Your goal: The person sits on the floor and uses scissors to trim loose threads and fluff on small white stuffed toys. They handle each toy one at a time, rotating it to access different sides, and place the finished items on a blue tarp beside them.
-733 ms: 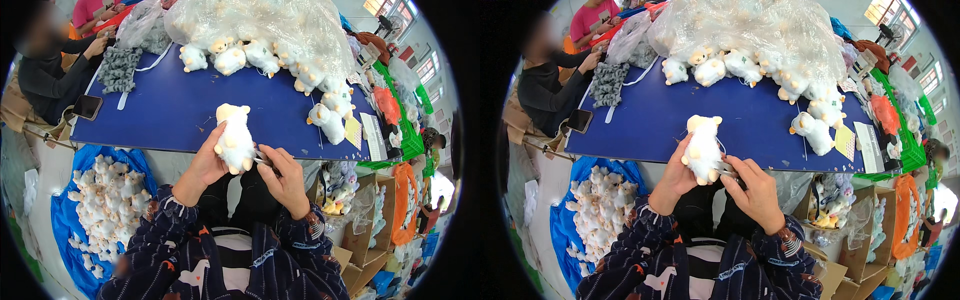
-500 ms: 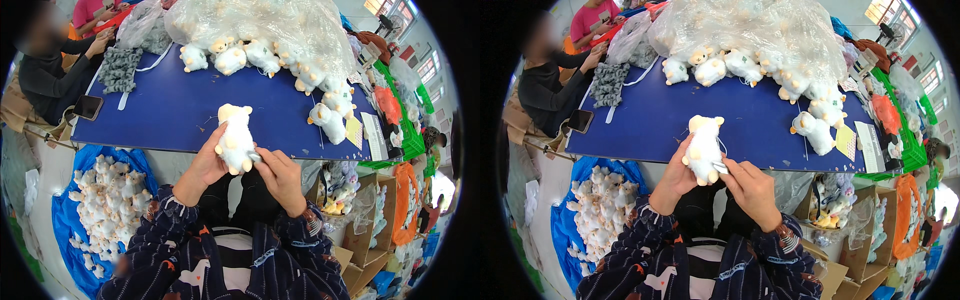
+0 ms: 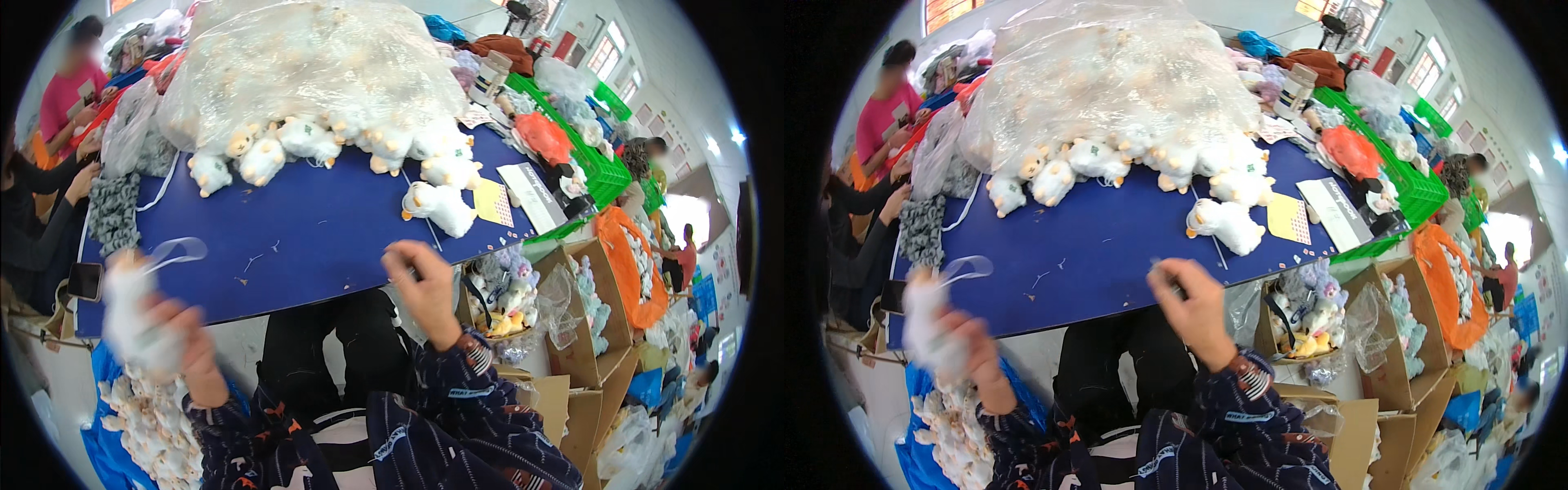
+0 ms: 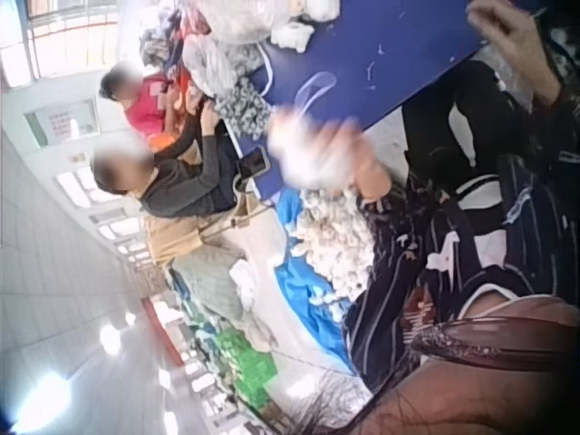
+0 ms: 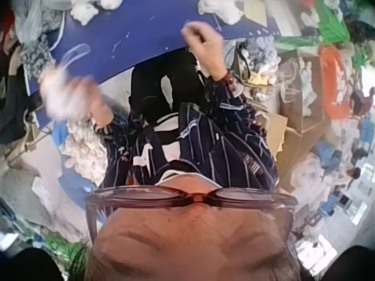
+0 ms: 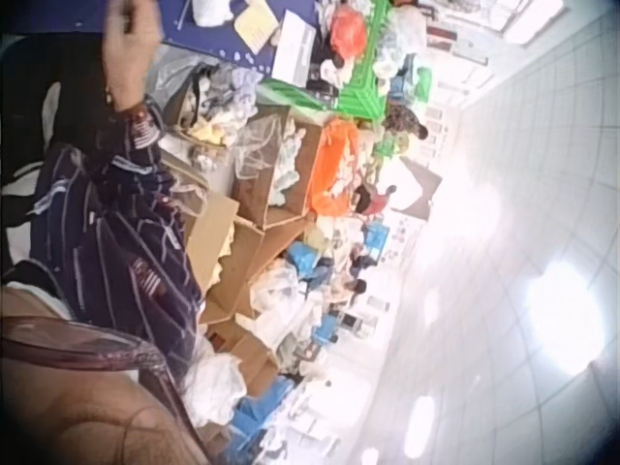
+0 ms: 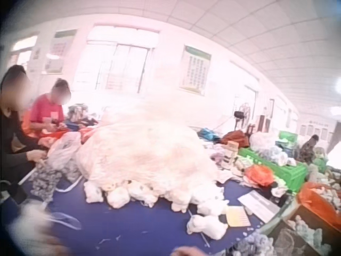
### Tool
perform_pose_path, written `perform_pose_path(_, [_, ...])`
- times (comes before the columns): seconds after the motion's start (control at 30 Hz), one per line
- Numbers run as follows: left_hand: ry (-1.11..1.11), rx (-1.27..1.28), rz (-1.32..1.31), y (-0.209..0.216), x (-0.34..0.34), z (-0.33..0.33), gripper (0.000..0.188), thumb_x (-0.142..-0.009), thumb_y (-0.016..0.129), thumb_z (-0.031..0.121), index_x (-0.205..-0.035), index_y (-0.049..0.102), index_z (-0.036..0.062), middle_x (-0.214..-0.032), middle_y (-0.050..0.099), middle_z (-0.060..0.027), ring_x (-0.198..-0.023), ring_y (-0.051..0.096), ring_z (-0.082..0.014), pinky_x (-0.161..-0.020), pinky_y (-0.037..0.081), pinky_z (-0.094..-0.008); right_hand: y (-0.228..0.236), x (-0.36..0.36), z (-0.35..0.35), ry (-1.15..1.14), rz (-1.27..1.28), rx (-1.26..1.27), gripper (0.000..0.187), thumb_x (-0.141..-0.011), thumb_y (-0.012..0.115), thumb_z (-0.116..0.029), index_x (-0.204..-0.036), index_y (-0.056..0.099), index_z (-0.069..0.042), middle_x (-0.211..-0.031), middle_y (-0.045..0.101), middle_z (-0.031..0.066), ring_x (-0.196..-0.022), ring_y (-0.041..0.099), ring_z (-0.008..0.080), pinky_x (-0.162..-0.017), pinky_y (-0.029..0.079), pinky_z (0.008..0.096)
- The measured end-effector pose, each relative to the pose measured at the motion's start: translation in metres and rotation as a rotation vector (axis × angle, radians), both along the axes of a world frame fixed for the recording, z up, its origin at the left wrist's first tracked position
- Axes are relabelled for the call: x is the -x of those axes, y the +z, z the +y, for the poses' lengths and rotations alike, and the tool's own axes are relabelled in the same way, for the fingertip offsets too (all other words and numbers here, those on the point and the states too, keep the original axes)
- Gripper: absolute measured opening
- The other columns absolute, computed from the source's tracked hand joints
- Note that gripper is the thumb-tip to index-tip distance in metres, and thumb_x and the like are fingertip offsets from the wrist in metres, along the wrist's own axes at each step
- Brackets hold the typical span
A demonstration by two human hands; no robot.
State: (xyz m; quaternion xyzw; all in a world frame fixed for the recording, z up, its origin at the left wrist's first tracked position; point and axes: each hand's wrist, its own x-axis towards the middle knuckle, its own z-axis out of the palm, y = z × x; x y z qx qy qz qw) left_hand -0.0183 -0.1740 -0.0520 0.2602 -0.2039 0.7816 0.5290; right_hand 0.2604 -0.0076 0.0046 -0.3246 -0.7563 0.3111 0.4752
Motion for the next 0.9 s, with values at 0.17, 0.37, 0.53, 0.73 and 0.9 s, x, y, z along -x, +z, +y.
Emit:
perform_pose_path(0.17, [-0.108, -0.355, -0.079, 0.013, 0.025, -0.016, 0.064, -0.092, 0.026, 0.06, -0.114, 0.056, 0.0077, -0.104, 0.059, -0.0059, -0.09, 0.053, -0.0189, -0.057, 0.048, -0.0298, 0.003, -0.048, 0.058, -0.607, -0.475, -0.34, 0.049, -0.075, 0.071, -0.026, -0.116, 0.053, -0.006, -0.103, 0.058, 0.0157, -0.091, 0.06, 0.0337, -0.071, 0.05, 0.0396])
perform_pose_path(0.37, [-0.096, 0.32, 0.35, 0.011, -0.029, 0.023, 0.059, -0.093, 0.033, 0.052, -0.107, 0.055, 0.0001, -0.102, 0.058, -0.016, -0.092, 0.055, -0.025, -0.067, 0.051, -0.0318, -0.027, -0.079, 0.099, -0.447, -0.391, -0.062, 0.054, -0.07, 0.069, -0.018, -0.118, 0.049, -0.005, -0.101, 0.057, 0.0171, -0.095, 0.057, 0.0338, -0.079, 0.046, 0.0389])
perform_pose_path(0.53, [-0.014, 0.845, 0.975, 0.033, -0.1, 0.063, 0.043, -0.094, 0.047, 0.028, -0.126, 0.046, -0.0016, -0.126, 0.051, -0.0152, -0.111, 0.053, -0.0237, -0.085, 0.05, -0.0368, -0.025, -0.013, 0.04, -0.314, -0.241, -0.288, 0.053, -0.065, 0.071, -0.01, -0.114, 0.05, -0.005, -0.108, 0.054, 0.0152, -0.093, 0.058, 0.0327, -0.075, 0.049, 0.0367])
perform_pose_path(0.73, [-0.08, 0.929, 0.602, 0.033, -0.112, 0.085, 0.049, -0.094, 0.049, 0.034, -0.13, 0.037, 0.0039, -0.116, 0.051, -0.0074, -0.108, 0.051, -0.0156, -0.085, 0.046, -0.0312, -0.037, 0.022, -0.028, 0.079, -0.281, -0.547, 0.045, -0.058, 0.07, 0.005, -0.1, 0.059, -0.008, -0.113, 0.056, 0.0126, -0.072, 0.064, 0.0248, -0.055, 0.052, 0.0304])
perform_pose_path(0.9, [0.036, 0.873, 0.609, 0.03, -0.09, 0.077, 0.052, -0.088, 0.057, 0.026, -0.129, 0.037, 0.0008, -0.114, 0.052, -0.0071, -0.103, 0.053, -0.0149, -0.087, 0.045, -0.03, -0.018, 0.031, -0.037, 0.376, 0.05, -0.296, 0.025, -0.07, 0.068, 0.004, -0.093, 0.062, -0.004, -0.09, 0.063, 0.0077, -0.059, 0.059, 0.0137, -0.051, 0.046, 0.0239])
